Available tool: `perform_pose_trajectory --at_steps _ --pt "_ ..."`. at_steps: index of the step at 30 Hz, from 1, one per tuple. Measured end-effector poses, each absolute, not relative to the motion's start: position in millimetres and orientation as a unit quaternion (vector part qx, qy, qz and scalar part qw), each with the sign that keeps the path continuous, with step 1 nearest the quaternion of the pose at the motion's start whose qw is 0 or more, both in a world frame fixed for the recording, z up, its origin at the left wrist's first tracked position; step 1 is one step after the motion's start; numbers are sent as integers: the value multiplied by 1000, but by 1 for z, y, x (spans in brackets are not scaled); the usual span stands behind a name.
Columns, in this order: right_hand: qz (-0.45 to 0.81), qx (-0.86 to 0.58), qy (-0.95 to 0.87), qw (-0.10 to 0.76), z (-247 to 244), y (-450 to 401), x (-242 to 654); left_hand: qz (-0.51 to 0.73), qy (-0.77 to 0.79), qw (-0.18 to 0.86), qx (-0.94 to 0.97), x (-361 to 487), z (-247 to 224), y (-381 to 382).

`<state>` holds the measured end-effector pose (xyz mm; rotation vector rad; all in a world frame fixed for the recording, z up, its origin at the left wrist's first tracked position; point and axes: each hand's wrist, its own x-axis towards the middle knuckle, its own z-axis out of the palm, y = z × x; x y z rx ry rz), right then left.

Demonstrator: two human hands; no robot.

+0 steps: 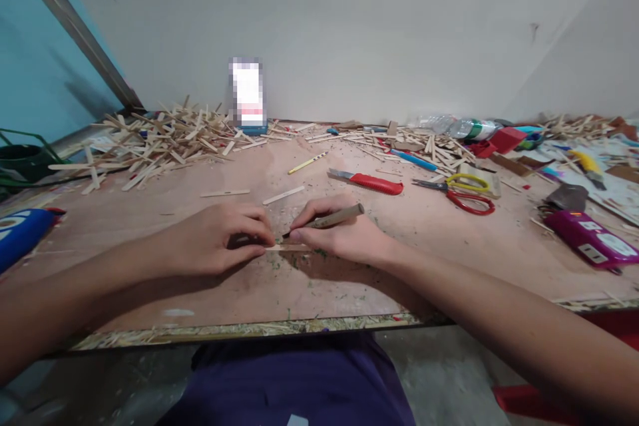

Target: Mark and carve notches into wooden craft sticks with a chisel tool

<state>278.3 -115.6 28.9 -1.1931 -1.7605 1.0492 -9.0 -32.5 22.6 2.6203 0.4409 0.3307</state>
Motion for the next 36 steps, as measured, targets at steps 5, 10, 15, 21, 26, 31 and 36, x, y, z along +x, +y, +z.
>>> perform_pose_trajectory --at_steps 5,10,15,21,26,31,36 --pt "433 -457 -688 362 22 -115 278 128 137 240 952 -10 22 -31" --pt "450 -449 -684 358 15 -116 277 142 122 234 954 -9 20 -31" --pt "459 -446 -681 357 13 -117 278 151 109 223 957 -9 17 -32" --pt "461 -444 -684 349 17 -117 278 152 108 209 960 -9 18 -31" --pt "461 -444 -685 347 19 -119 277 157 107 198 962 -10 18 -32" --pt "458 -440 -688 351 17 -119 277 156 101 187 965 -9 19 -34" --pt "451 -435 -696 351 17 -118 278 154 101 170 968 -9 20 -34"
